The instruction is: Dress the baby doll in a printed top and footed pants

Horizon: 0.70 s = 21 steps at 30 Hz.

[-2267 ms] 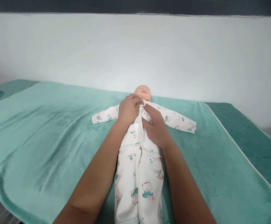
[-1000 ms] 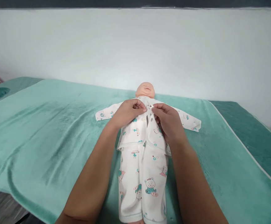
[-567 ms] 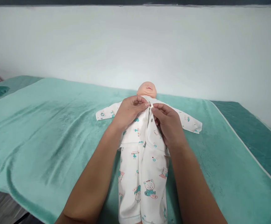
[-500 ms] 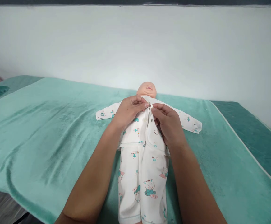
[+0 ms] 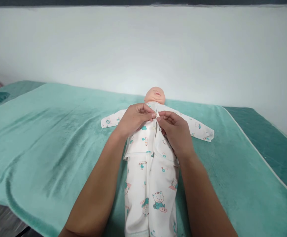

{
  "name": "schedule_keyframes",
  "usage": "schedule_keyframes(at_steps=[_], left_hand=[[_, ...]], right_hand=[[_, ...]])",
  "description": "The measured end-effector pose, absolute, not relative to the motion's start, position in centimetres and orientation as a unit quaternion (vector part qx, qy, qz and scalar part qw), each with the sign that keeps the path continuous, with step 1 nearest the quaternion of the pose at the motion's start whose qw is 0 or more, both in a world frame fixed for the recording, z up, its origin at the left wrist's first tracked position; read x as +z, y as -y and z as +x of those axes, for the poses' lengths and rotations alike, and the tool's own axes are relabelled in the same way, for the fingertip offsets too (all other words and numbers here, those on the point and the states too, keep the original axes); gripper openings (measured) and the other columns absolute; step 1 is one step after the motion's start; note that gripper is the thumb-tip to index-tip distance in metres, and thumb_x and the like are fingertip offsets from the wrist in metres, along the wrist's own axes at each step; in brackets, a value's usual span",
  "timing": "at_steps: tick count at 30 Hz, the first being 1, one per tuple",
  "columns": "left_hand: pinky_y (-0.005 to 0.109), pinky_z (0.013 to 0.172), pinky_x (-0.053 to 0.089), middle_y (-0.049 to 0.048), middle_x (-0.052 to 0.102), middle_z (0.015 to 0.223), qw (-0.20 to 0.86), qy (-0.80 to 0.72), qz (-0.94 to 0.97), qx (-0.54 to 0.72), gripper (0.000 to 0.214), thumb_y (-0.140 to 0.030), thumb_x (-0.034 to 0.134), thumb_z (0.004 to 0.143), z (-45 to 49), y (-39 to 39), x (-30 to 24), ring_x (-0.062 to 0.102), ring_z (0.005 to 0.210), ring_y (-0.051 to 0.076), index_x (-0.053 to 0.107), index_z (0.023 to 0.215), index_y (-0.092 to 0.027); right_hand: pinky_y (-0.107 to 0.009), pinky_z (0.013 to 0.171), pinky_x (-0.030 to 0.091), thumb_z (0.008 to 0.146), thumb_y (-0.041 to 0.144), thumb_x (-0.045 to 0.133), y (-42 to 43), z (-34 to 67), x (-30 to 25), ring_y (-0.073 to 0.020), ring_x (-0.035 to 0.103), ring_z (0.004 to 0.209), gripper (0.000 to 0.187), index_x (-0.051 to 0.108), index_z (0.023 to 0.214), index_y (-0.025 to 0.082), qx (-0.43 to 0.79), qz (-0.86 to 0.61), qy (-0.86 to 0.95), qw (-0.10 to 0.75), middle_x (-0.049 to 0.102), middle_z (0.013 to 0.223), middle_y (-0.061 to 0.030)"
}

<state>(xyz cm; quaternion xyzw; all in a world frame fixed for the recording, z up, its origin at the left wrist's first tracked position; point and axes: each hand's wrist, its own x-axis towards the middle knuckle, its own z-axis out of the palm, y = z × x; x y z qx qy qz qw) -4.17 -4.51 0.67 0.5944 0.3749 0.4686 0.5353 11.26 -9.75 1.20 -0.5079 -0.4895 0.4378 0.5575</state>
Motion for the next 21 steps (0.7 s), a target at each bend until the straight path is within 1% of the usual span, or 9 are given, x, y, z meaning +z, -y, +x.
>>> schedule_keyframes(at_steps=[6, 11, 13, 16, 19, 21], left_hand=[[0.023, 0.058, 0.044, 0.0024, 0.067, 0.070, 0.527, -0.371, 0.624, 0.442, 0.021, -0.031, 0.079, 0.075, -4.5, 4.9, 1.1, 0.061, 0.064, 0.011, 0.066, 0.080, -0.016], [0.022, 0.057, 0.044, 0.0013, 0.068, 0.068, 0.515, -0.386, 0.628, 0.437, 0.026, -0.035, 0.080, 0.074, -4.3, 5.2, 1.4, 0.063, 0.063, 0.012, 0.064, 0.083, -0.016], [0.021, 0.055, 0.044, 0.0008, 0.069, 0.069, 0.510, -0.399, 0.629, 0.431, 0.027, -0.033, 0.079, 0.074, -4.3, 5.3, 1.6, 0.064, 0.063, 0.012, 0.063, 0.087, -0.017], [0.021, 0.054, 0.043, -0.0002, 0.069, 0.070, 0.503, -0.414, 0.632, 0.419, 0.027, -0.029, 0.076, 0.075, -4.3, 5.3, 1.8, 0.063, 0.061, 0.012, 0.064, 0.096, -0.018], [0.022, 0.055, 0.044, -0.0015, 0.067, 0.067, 0.517, -0.402, 0.626, 0.424, 0.029, -0.025, 0.073, 0.075, -4.3, 5.3, 1.8, 0.061, 0.059, 0.011, 0.063, 0.101, -0.018], [0.022, 0.054, 0.043, -0.0032, 0.064, 0.065, 0.530, -0.388, 0.618, 0.431, 0.030, -0.022, 0.073, 0.074, -4.3, 5.2, 1.7, 0.056, 0.053, 0.009, 0.062, 0.102, -0.019]], right_hand=[[-0.022, 0.047, 0.041, 0.080, 0.029, 0.070, 9.9, 11.1, 1.2, -0.0076, 0.052, 0.051, 0.022, 0.066, 0.100, 0.020, 0.416, -0.534, 0.518, 0.523, 0.067, 0.075, 0.0034], [-0.025, 0.057, 0.046, 0.079, 0.022, 0.068, 9.7, 11.1, 0.9, -0.0110, 0.060, 0.056, 0.017, 0.066, 0.096, 0.020, 0.337, -0.557, 0.574, 0.497, 0.072, 0.075, 0.0017], [-0.027, 0.062, 0.048, 0.079, 0.018, 0.066, 9.7, 11.0, 0.9, -0.0116, 0.061, 0.057, 0.015, 0.066, 0.094, 0.021, 0.297, -0.566, 0.598, 0.483, 0.073, 0.074, 0.0020], [-0.028, 0.066, 0.049, 0.079, 0.014, 0.063, 9.8, 10.9, 1.1, -0.0113, 0.060, 0.055, 0.015, 0.066, 0.092, 0.021, 0.270, -0.569, 0.621, 0.466, 0.074, 0.072, 0.0033], [-0.028, 0.067, 0.049, 0.079, 0.015, 0.064, 9.8, 10.9, 1.2, -0.0116, 0.061, 0.056, 0.015, 0.066, 0.093, 0.022, 0.261, -0.571, 0.623, 0.466, 0.075, 0.073, 0.0034], [-0.028, 0.067, 0.049, 0.079, 0.018, 0.067, 9.8, 11.0, 1.1, -0.0123, 0.063, 0.058, 0.016, 0.066, 0.094, 0.022, 0.259, -0.573, 0.621, 0.468, 0.075, 0.075, 0.0030]])
